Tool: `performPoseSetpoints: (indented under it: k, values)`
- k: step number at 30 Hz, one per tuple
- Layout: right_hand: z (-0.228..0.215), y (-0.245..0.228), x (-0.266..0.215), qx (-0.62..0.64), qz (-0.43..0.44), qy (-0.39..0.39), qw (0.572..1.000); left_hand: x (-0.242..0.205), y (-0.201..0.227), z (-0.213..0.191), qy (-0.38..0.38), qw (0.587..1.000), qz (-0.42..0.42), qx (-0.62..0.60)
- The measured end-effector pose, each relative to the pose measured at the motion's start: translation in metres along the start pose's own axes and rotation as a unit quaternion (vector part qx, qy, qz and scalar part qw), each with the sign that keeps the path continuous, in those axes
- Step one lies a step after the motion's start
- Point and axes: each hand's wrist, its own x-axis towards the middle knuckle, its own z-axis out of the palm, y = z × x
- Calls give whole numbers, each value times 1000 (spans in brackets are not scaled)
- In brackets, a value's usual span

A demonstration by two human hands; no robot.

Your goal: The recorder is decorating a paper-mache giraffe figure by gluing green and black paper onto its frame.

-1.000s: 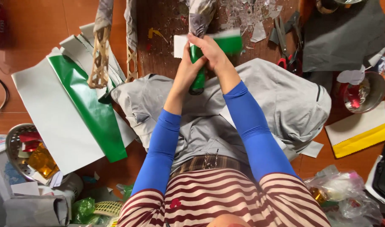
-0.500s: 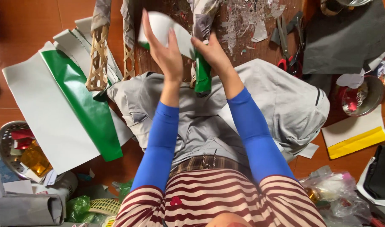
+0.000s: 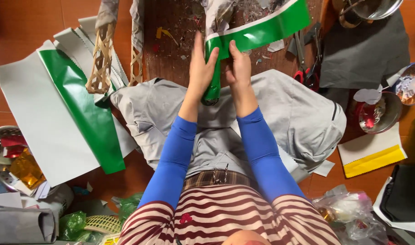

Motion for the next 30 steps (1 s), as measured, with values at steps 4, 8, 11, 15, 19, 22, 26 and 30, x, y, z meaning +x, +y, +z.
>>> performPoseSetpoints:
  k: [4,8,11,15,19,22,26,30]
  values:
    - [9,-19,-3,65,87,-7,994,35,103,-46,-178,867,-419,-202]
    - [-13,-26,-7,-251,42,59,965,6,43,-12,-131,955,-246,-97]
    - [31,-38,-26,-490,-159,63,855,9,46,-11,-123,962,-227,-87]
    - [81,-41,4,-491,-105,-22,865,-8,22,3,-149,964,-201,-87]
    - [51,-24,55,-406,54,-71,909,18,60,-27,-177,933,-280,-140]
    - [20,3,80,-265,78,-146,950,24,70,-33,-209,948,-240,-5]
    - [21,5,74,-124,110,-167,972,34,58,-27,-122,979,67,147]
    - [4,2,61,-298,-160,-183,923,47,76,-36,-207,960,112,149]
